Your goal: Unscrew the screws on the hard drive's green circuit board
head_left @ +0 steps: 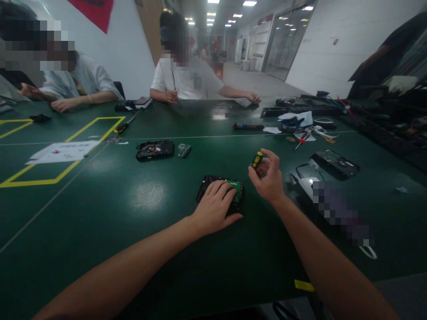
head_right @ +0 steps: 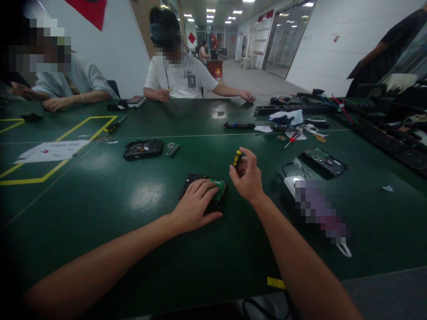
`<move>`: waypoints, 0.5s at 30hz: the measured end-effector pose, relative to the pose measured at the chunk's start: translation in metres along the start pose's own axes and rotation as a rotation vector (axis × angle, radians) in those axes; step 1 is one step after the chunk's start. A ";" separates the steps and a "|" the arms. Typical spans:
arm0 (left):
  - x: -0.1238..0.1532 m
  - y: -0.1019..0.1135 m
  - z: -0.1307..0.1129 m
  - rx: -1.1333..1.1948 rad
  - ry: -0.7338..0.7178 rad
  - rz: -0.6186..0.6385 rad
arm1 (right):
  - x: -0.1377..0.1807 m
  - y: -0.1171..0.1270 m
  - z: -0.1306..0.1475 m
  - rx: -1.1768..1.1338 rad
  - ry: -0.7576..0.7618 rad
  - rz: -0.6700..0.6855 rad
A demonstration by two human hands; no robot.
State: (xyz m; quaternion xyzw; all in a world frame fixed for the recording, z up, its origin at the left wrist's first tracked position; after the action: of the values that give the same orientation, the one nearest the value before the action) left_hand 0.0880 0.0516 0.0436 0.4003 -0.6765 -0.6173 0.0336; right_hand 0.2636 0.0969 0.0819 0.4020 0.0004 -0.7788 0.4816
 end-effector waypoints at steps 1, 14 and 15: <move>-0.001 0.000 0.000 0.002 0.004 -0.006 | 0.000 -0.001 0.001 0.016 0.009 0.005; -0.003 0.002 0.007 0.008 -0.032 -0.028 | -0.001 0.001 0.002 0.116 0.051 -0.015; -0.003 0.002 0.008 0.018 -0.040 -0.028 | -0.001 0.001 0.001 0.117 0.042 -0.016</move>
State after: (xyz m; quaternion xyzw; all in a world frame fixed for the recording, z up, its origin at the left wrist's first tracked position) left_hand 0.0848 0.0598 0.0451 0.3977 -0.6768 -0.6194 0.0076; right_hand 0.2642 0.0967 0.0839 0.4458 -0.0317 -0.7727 0.4507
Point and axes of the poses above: each hand's wrist, its own x-axis away from the middle knuckle, its own y-axis out of the back of the hand, z = x × y, the point moved 10 cm from there along -x, towards the middle knuckle, and after that the axes turned 6 degrees about -z, right-handed, at the moved point
